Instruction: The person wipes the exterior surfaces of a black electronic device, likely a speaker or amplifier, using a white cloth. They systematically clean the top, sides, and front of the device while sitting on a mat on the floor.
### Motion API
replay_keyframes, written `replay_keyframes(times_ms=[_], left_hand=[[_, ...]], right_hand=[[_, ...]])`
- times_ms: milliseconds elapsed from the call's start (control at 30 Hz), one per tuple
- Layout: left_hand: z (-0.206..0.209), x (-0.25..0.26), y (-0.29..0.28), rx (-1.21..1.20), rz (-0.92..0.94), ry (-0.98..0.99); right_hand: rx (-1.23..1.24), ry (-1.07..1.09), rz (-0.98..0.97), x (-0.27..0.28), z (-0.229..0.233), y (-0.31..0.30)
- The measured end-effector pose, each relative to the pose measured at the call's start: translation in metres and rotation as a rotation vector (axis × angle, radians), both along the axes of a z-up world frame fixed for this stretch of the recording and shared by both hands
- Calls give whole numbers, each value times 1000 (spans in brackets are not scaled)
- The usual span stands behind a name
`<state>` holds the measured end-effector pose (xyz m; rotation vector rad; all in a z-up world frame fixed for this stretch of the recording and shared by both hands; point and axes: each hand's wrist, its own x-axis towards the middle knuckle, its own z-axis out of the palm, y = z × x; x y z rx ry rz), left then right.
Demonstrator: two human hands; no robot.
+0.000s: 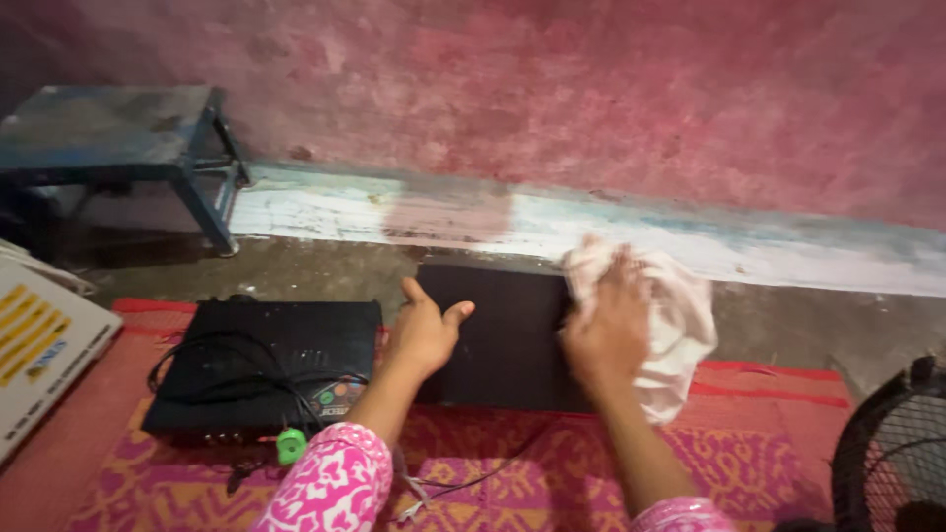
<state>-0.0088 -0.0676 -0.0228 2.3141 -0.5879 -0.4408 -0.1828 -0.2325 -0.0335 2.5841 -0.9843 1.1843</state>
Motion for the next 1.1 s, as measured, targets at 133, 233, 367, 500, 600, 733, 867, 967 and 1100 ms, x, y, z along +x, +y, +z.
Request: replay_keyframes(times_ms=[133,233,367,500,600,733,867,967,1100], left_hand=[[-12,10,-8,-9,-50,40],[-36,30,-17,-10,-110,42],[-67,51,-20,-221,-296,50],[-57,40,-12,-126,-217,173],[-51,37,-12,-61,-191,58],[-50,36,-12,-132,-170,59],[-50,36,-17,-136,-154,70],[-52,38,-17,-101,-145,74],[-64,49,-25,-96,-187,47]], right_hand=[[61,-57,29,-1,5,-6],[32,-99,90,35,-10,37],[143,-38,342,73,-18,113],[93,47,372,70,-9,108],[122,-77,272,42,-8,65],[88,-80,78,-12,8,-1],[117,-62,12,-19,1,-13],[121,-85,49,10,-14,17],[126,42,271,53,-23,87]])
